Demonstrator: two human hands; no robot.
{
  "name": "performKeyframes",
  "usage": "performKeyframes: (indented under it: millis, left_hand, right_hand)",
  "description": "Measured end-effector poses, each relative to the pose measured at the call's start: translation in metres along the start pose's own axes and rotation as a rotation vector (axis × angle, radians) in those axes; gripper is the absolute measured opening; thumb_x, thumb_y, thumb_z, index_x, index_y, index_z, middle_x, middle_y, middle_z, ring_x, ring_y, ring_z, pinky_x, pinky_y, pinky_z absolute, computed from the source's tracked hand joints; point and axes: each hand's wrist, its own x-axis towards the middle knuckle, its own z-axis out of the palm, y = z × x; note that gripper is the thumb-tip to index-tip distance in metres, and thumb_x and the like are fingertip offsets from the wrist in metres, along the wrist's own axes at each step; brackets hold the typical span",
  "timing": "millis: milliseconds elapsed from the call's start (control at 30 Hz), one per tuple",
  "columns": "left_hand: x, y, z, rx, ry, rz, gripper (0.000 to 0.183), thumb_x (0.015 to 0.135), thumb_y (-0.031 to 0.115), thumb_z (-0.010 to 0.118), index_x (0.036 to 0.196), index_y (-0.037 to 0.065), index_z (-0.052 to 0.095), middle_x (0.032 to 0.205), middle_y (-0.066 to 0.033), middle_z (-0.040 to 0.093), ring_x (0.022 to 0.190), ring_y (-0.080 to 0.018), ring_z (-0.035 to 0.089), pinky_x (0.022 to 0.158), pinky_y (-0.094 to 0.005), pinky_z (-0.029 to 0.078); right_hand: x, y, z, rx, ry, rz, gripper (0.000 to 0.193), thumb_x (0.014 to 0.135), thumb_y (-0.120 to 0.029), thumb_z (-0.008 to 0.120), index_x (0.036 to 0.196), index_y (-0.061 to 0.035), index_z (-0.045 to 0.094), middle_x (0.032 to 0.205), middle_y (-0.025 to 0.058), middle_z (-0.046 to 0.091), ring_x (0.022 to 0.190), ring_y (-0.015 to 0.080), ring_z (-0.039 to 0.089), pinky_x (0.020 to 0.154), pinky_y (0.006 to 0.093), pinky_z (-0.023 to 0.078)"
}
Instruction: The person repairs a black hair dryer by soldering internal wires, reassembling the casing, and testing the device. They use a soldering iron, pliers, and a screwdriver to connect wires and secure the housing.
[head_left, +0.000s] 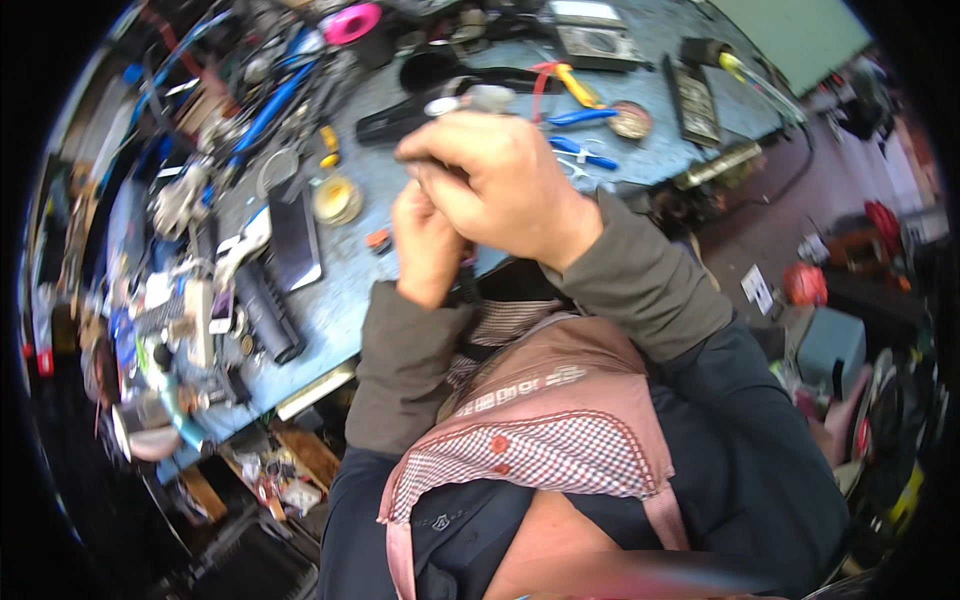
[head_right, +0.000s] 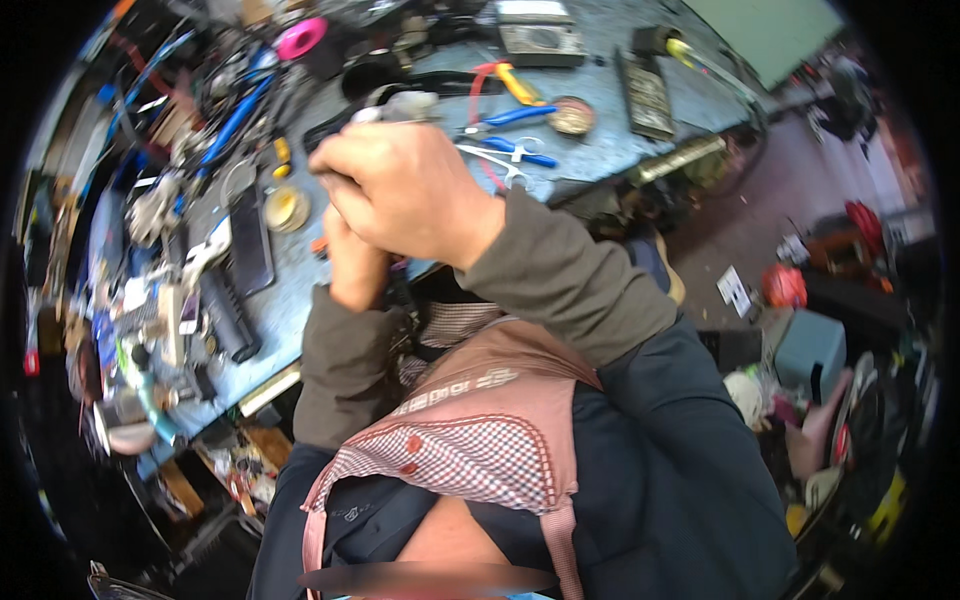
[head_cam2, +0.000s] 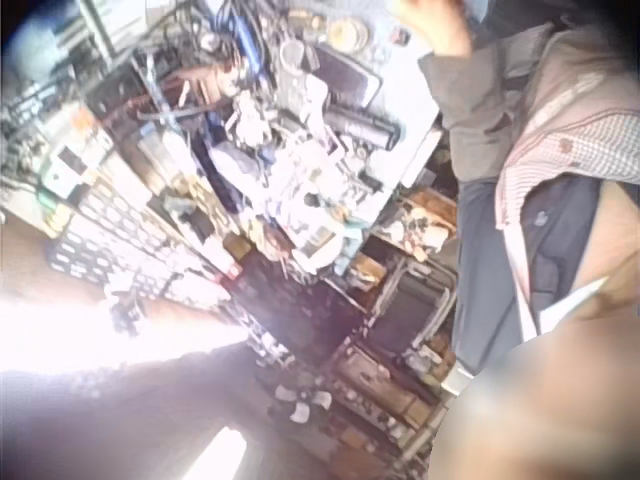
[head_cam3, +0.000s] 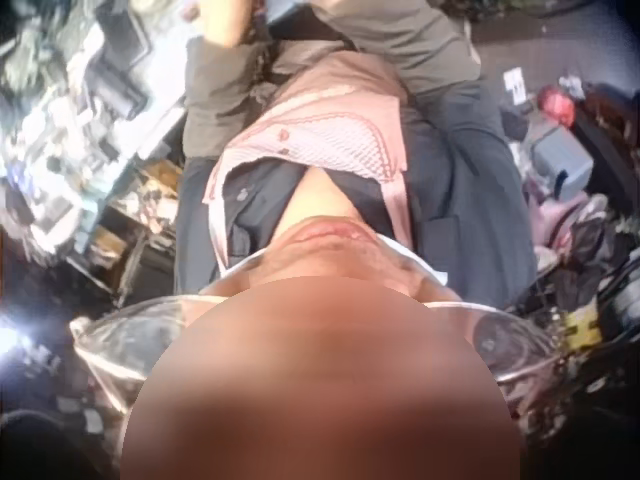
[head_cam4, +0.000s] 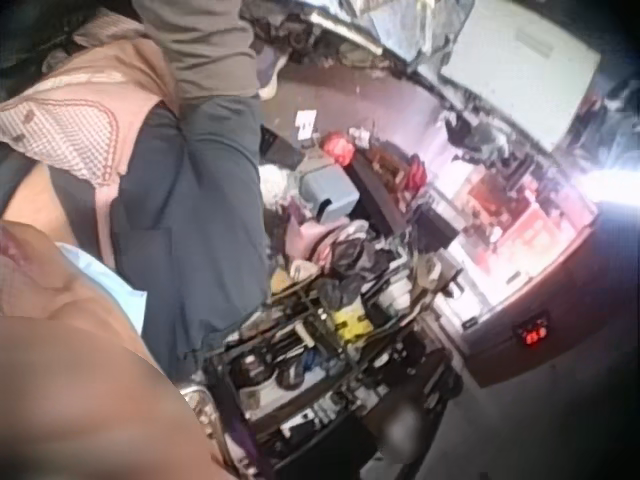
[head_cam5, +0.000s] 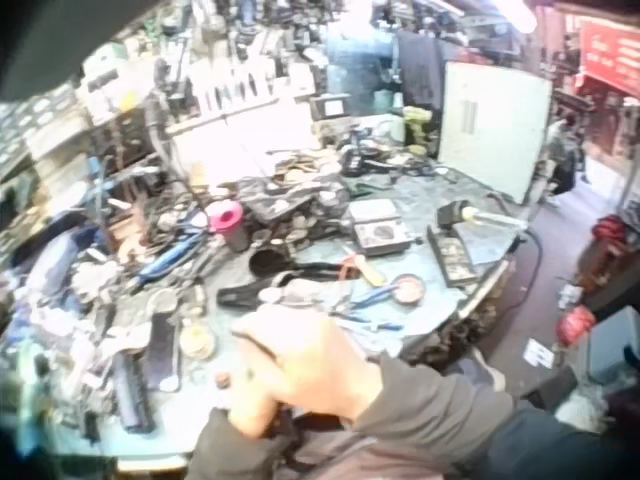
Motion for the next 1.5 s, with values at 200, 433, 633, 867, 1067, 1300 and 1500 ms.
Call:
performKeyframes:
  millis: [200, 433, 633, 867, 1067, 1300, 1500]
  left_hand:
    - [-0.006, 0.021, 0.002, -0.192, -0.013, -0.301, 0.035, 0.105, 0.007, 0.056, 0.137, -0.009, 0.056, 0.096, -0.0146, 0.076, 0.070, -0.0178, 0.075, 0.052, -0.0229, 0.051]
    - [-0.004, 0.020, 0.006, -0.288, 0.000, -0.191, 0.034, 0.103, 0.003, 0.054, 0.133, -0.013, 0.057, 0.106, -0.0158, 0.074, 0.084, -0.0161, 0.074, 0.066, -0.0279, 0.064]
    - [-0.003, 0.017, 0.006, -0.290, -0.032, -0.177, 0.029, 0.105, 0.005, 0.052, 0.127, -0.012, 0.062, 0.107, -0.0162, 0.074, 0.084, -0.0217, 0.077, 0.069, -0.0320, 0.066]
    - [-0.003, 0.014, 0.005, -0.247, -0.008, -0.172, 0.032, 0.104, 0.006, 0.054, 0.129, -0.013, 0.060, 0.100, -0.0168, 0.075, 0.079, -0.0204, 0.077, 0.068, -0.0303, 0.065]
    - [-0.003, 0.017, 0.007, -0.273, 0.005, -0.197, 0.035, 0.102, 0.003, 0.055, 0.132, -0.014, 0.059, 0.099, -0.0151, 0.075, 0.076, -0.0173, 0.075, 0.065, -0.0273, 0.063]
    - [-0.005, 0.023, 0.008, -0.201, 0.024, -0.197, 0.038, 0.100, -0.001, 0.056, 0.135, -0.014, 0.058, 0.101, -0.0122, 0.074, 0.077, -0.0132, 0.073, 0.065, -0.0249, 0.062]
    - [-0.004, 0.014, 0.003, -0.170, 0.037, -0.169, 0.038, 0.098, 0.000, 0.058, 0.134, -0.014, 0.059, 0.097, -0.0082, 0.073, 0.071, -0.0067, 0.067, 0.060, -0.0200, 0.054]
  right_hand:
    - [-0.084, 0.020, -0.022, 0.579, 0.219, 0.716, 0.013, 0.100, 0.002, 0.064, 0.109, 0.0049, 0.073, 0.093, 0.0047, 0.076, 0.082, 0.0105, 0.073, 0.070, 0.0286, 0.057]
    - [-0.074, 0.032, -0.007, 0.634, 0.104, 0.771, 0.019, 0.102, -0.008, 0.068, 0.117, 0.0019, 0.074, 0.090, 0.0028, 0.074, 0.072, 0.0049, 0.063, 0.061, 0.0215, 0.050]
    - [-0.067, 0.044, 0.003, 0.773, 0.089, 0.822, 0.016, 0.101, -0.005, 0.069, 0.112, 0.0048, 0.075, 0.090, 0.0074, 0.074, 0.076, 0.0110, 0.069, 0.063, 0.0269, 0.059]
    - [-0.068, 0.045, 0.004, 0.796, 0.078, 0.830, 0.016, 0.099, -0.004, 0.071, 0.111, 0.0047, 0.076, 0.088, 0.0077, 0.073, 0.071, 0.0119, 0.070, 0.061, 0.0274, 0.060]
    - [-0.066, 0.042, 0.003, 0.740, 0.052, 0.832, 0.018, 0.098, -0.005, 0.072, 0.113, 0.0050, 0.075, 0.093, 0.0095, 0.076, 0.071, 0.0123, 0.071, 0.063, 0.0262, 0.061]
    - [-0.062, 0.041, 0.009, 0.643, 0.059, 0.856, 0.017, 0.097, -0.004, 0.072, 0.111, 0.0057, 0.075, 0.095, 0.0096, 0.077, 0.072, 0.0120, 0.072, 0.060, 0.0254, 0.059]
    - [-0.064, 0.044, 0.013, 0.637, 0.095, 0.835, 0.016, 0.092, -0.007, 0.074, 0.103, 0.0048, 0.076, 0.089, 0.0091, 0.077, 0.073, 0.0119, 0.074, 0.059, 0.0271, 0.064]
